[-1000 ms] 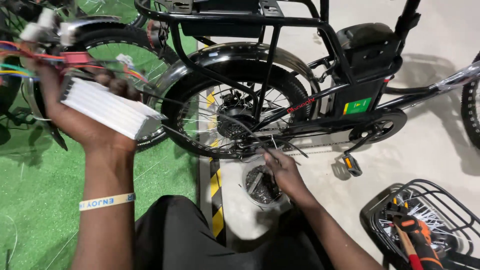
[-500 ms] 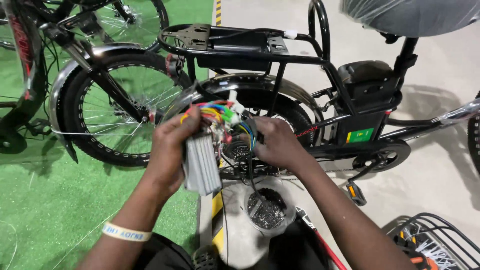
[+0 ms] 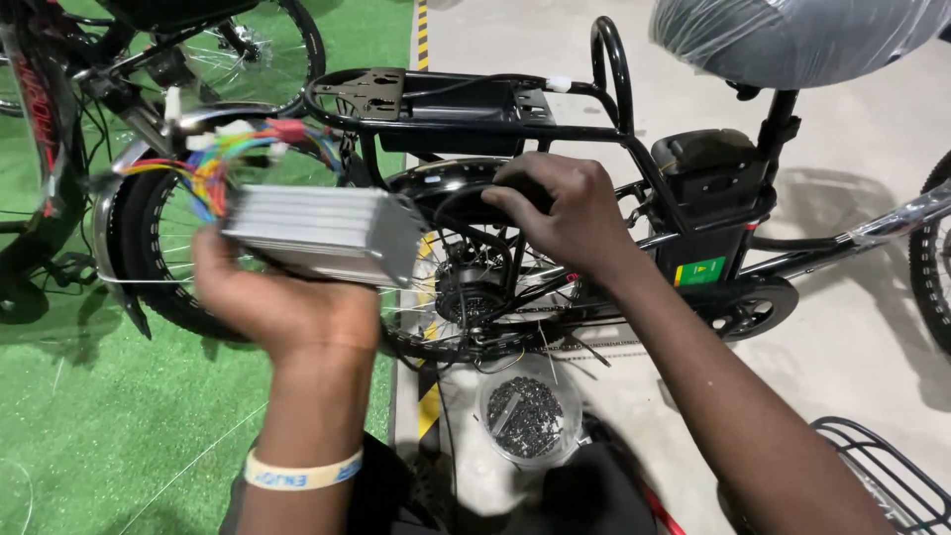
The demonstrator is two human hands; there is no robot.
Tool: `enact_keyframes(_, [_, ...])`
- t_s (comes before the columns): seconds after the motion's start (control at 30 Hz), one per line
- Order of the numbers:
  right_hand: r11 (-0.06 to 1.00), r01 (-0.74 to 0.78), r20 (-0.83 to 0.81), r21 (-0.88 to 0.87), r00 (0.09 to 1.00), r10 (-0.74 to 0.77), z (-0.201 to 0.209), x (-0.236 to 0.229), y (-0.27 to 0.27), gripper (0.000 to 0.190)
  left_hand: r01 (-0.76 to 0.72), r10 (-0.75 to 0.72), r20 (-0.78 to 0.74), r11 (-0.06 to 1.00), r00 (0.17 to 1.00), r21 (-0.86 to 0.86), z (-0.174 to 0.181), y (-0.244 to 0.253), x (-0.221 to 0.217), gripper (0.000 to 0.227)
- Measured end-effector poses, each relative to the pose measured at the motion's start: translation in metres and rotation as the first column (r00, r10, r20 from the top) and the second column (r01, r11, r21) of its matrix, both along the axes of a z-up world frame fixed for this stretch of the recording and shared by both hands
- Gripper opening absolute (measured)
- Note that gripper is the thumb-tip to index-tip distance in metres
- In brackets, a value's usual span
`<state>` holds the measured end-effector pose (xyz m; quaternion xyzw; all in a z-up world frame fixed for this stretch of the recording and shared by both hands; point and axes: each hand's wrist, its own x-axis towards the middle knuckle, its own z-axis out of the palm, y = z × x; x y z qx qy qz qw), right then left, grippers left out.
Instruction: The person organizes and secures the wiring harness of an electric bicycle using zip ties. They connect various colored wires to a controller unit and route them along the frame, then use a zip tie gun to fasten the cables securely to the bicycle frame near the rear wheel.
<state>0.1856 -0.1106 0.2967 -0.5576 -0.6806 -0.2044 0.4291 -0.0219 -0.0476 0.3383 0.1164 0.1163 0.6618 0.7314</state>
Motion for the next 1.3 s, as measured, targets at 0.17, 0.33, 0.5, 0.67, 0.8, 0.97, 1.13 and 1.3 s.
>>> enact_keyframes(0.17, [0.991, -0.119, 0.036, -0.058, 0.992, 0.121, 0.026, -0.004, 0.003, 0.011, 0.283, -0.281, -0.066, 0.959, 0.958, 0.031, -0.073, 0.024, 0.049, 0.023])
enact_keyframes(0.33, [0.975, -0.191, 0.016, -0.11, 0.981, 0.194, 0.032, 0.005, 0.019, 0.008, 0.434, -0.38, -0.25, 0.876, 0.89, 0.212, -0.094, 0.053, 0.064, 0.026])
enact_keyframes(0.5, [0.985, -0.157, -0.124, 0.077, 0.978, 0.165, 0.036, 0.03, 0.037, 0.009, 0.49, -0.412, -0.343, 0.852, 0.844, 0.184, -0.09, 0.068, 0.068, 0.021])
enact_keyframes(0.67, [0.958, -0.149, -0.274, 0.246, 0.937, 0.216, 0.038, 0.055, 0.05, 0.008, 0.535, -0.359, -0.511, 0.807, 0.781, 0.25, -0.104, 0.083, 0.074, 0.024])
enact_keyframes(0.8, [0.957, -0.169, -0.215, 0.236, 0.951, 0.221, 0.033, 0.075, 0.068, 0.021, 0.555, -0.352, -0.505, 0.761, 0.788, 0.335, -0.111, 0.083, 0.083, 0.02])
enact_keyframes(0.97, [0.97, -0.1, -0.084, 0.221, 0.989, 0.121, 0.04, 0.07, 0.072, 0.022, 0.647, -0.528, -0.379, 0.667, 0.76, 0.37, -0.095, 0.07, 0.08, 0.019])
enact_keyframes(1.13, [0.963, 0.041, 0.133, 0.267, 0.988, -0.079, 0.042, 0.074, 0.078, 0.036, 0.618, -0.507, -0.363, 0.709, 0.782, 0.34, -0.099, 0.069, 0.084, 0.012])
enact_keyframes(1.3, [0.935, 0.034, 0.076, 0.352, 0.995, -0.065, 0.041, 0.08, 0.082, 0.034, 0.646, -0.416, -0.507, 0.6, 0.755, 0.472, -0.075, 0.055, 0.077, 0.048])
